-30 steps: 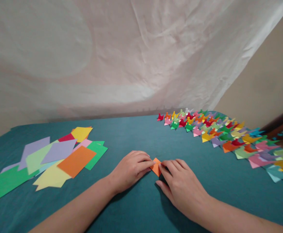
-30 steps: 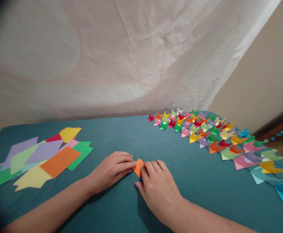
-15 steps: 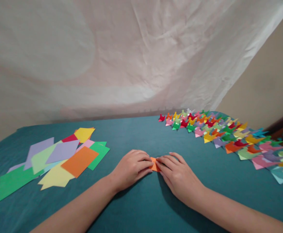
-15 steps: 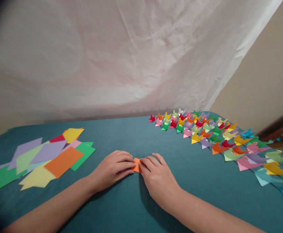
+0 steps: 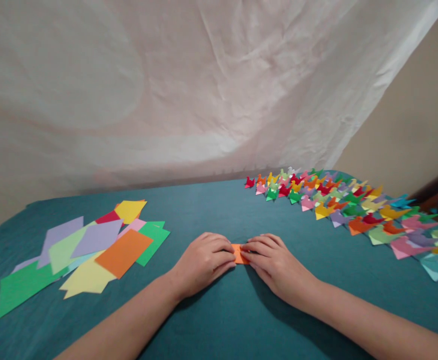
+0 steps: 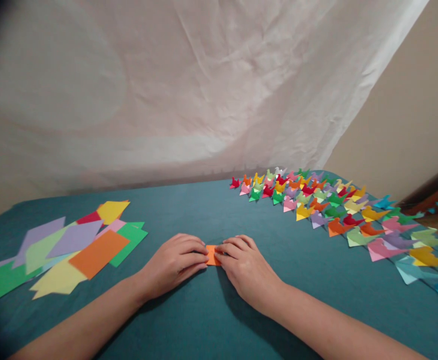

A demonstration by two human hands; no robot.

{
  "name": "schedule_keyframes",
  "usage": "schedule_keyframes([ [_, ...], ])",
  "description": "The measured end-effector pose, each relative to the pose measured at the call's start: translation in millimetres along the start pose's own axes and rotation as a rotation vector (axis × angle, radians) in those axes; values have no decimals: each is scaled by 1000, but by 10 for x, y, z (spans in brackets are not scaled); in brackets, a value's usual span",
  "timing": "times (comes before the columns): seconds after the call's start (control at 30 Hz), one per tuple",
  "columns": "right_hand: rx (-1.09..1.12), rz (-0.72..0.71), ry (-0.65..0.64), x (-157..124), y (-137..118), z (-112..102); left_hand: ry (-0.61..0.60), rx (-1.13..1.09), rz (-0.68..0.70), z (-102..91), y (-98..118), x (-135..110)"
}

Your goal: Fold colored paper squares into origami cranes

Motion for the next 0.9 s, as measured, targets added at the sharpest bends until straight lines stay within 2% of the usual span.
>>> schedule_keyframes([
  [0.3,64,-20,-5,22,14,-78,-22,-28,-31,-3,18,29],
  [0.43,108,-16,6,41,19,-103,-61,-59,-99,16,15,94],
  [0.63,189,21,20,71,83,-69,-64,-215,-200,38,-44,162],
  [0.9,235,58,19,60,157,-26,-102,-450,-230,-15,-111,111],
])
Point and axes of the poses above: each hand's wrist, its own x-axis towards the middle knuckle, its own z-axis out of the palm, y = z × x, the point moved 7 cm from there along x, towards the middle knuckle, and after that the axes turned 7 degrees about -x, right-handed, at the moved point
